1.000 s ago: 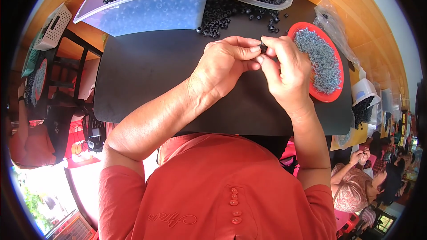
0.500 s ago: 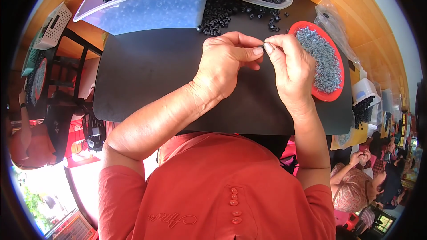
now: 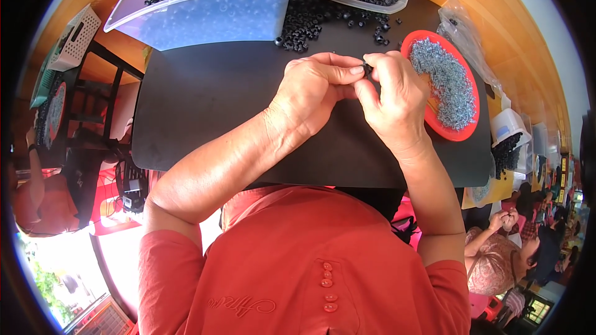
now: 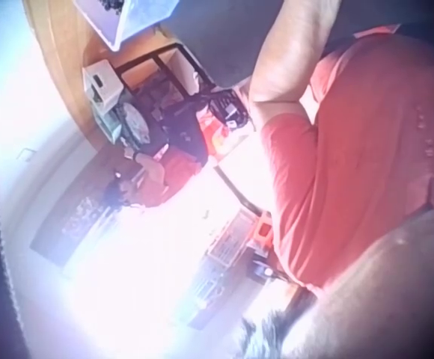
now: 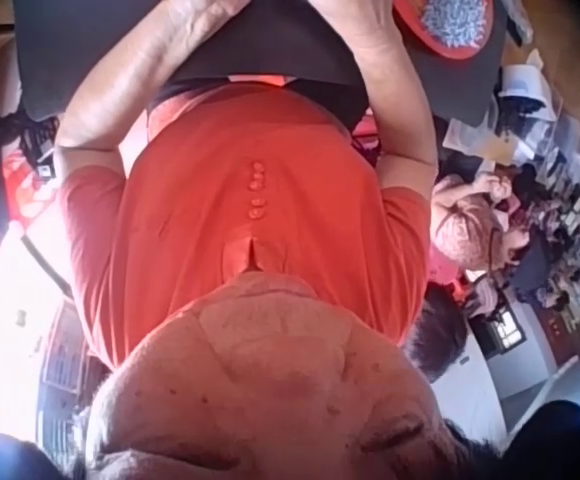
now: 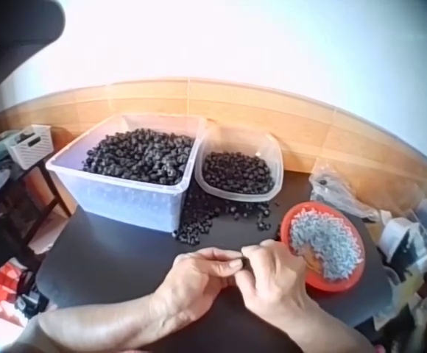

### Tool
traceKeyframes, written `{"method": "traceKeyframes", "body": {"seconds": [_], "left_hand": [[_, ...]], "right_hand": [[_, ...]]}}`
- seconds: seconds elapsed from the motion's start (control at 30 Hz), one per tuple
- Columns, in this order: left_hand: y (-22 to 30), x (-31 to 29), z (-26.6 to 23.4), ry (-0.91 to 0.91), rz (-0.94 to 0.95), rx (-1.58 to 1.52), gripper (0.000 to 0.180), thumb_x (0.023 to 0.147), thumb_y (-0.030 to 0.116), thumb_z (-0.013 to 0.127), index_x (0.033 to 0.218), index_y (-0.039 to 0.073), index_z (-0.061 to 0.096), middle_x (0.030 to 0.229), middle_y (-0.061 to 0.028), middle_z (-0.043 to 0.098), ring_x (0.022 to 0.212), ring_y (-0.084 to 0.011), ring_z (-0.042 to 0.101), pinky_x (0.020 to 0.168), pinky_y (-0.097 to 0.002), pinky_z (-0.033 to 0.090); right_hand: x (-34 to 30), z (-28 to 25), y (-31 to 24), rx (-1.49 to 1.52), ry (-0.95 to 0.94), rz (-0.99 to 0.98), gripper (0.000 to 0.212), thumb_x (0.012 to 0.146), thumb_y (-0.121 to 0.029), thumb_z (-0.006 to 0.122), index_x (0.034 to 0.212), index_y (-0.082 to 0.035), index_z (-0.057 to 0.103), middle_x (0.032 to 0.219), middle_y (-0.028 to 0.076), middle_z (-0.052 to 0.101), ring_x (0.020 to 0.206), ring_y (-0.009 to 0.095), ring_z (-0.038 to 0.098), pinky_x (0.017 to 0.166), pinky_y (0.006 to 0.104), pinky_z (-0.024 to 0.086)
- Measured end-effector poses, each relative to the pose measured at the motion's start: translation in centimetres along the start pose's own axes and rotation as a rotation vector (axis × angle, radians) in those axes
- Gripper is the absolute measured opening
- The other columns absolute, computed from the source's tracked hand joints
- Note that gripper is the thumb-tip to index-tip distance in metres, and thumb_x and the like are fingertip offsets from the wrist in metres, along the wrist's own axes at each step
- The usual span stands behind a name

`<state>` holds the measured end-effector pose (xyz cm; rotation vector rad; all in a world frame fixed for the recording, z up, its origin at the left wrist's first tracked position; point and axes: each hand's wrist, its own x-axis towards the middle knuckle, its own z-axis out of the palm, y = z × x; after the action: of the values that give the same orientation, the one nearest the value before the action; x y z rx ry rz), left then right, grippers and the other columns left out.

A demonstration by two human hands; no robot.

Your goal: Manually inserting metallic pins into black plastic housing components at a production workstation.

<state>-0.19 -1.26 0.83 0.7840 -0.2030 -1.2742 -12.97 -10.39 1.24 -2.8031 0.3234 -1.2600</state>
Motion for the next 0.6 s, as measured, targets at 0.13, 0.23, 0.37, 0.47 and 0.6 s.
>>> {"method": "traceKeyframes", "body": {"seconds": [0.13, 0.23, 0.37, 0.47, 0.6], "left_hand": [[0.2, -0.1, 0.2, -0.059, -0.026, 0.046, 0.012, 0.087, 0.001, 0.065, 0.096, -0.008, 0.065, 0.091, -0.0155, 0.067, 0.082, -0.0232, 0.065, 0.076, -0.0343, 0.054], [0.1, -0.1, 0.2, -0.083, 0.006, 0.101, 0.013, 0.087, 0.001, 0.066, 0.096, -0.008, 0.065, 0.09, -0.015, 0.067, 0.079, -0.0233, 0.065, 0.074, -0.0343, 0.054], [-0.1, -0.3, 0.2, -0.136, 0.06, 0.097, 0.012, 0.088, 0.001, 0.065, 0.096, -0.008, 0.065, 0.09, -0.015, 0.067, 0.08, -0.0238, 0.065, 0.074, -0.035, 0.054], [-0.1, -0.5, 0.5, -0.185, 0.06, 0.047, 0.011, 0.089, 0.001, 0.063, 0.095, -0.008, 0.064, 0.09, -0.015, 0.066, 0.081, -0.0245, 0.065, 0.074, -0.0357, 0.054], [-0.1, -0.6, 0.3, -0.223, 0.064, 0.022, 0.011, 0.09, 0.002, 0.062, 0.094, -0.008, 0.064, 0.091, -0.0148, 0.066, 0.083, -0.0247, 0.065, 0.075, -0.0361, 0.054]], "right_hand": [[0.2, -0.3, 0.6, -0.034, 0.026, -0.029, 0.029, 0.073, -0.007, 0.072, 0.097, -0.004, 0.057, 0.085, 0.01, 0.057, 0.073, 0.028, 0.059, 0.058, 0.0379, 0.049], [0.2, -0.4, 0.7, -0.04, 0.042, -0.087, 0.028, 0.074, -0.007, 0.071, 0.098, -0.004, 0.057, 0.085, 0.01, 0.056, 0.073, 0.028, 0.058, 0.057, 0.0378, 0.048], [0.4, -0.6, 0.5, -0.031, 0.057, -0.129, 0.026, 0.074, -0.006, 0.07, 0.096, -0.003, 0.057, 0.082, 0.009, 0.055, 0.071, 0.028, 0.058, 0.055, 0.0379, 0.047], [0.5, -1.3, 0.6, 0.009, 0.069, -0.14, 0.022, 0.076, -0.004, 0.07, 0.096, 0.0, 0.059, 0.08, 0.011, 0.056, 0.068, 0.028, 0.058, 0.056, 0.0376, 0.047], [0.6, -1.1, 0.7, 0.041, 0.095, -0.175, 0.021, 0.074, -0.004, 0.07, 0.09, -0.002, 0.058, 0.078, 0.009, 0.055, 0.068, 0.027, 0.058, 0.053, 0.0377, 0.045]]}}
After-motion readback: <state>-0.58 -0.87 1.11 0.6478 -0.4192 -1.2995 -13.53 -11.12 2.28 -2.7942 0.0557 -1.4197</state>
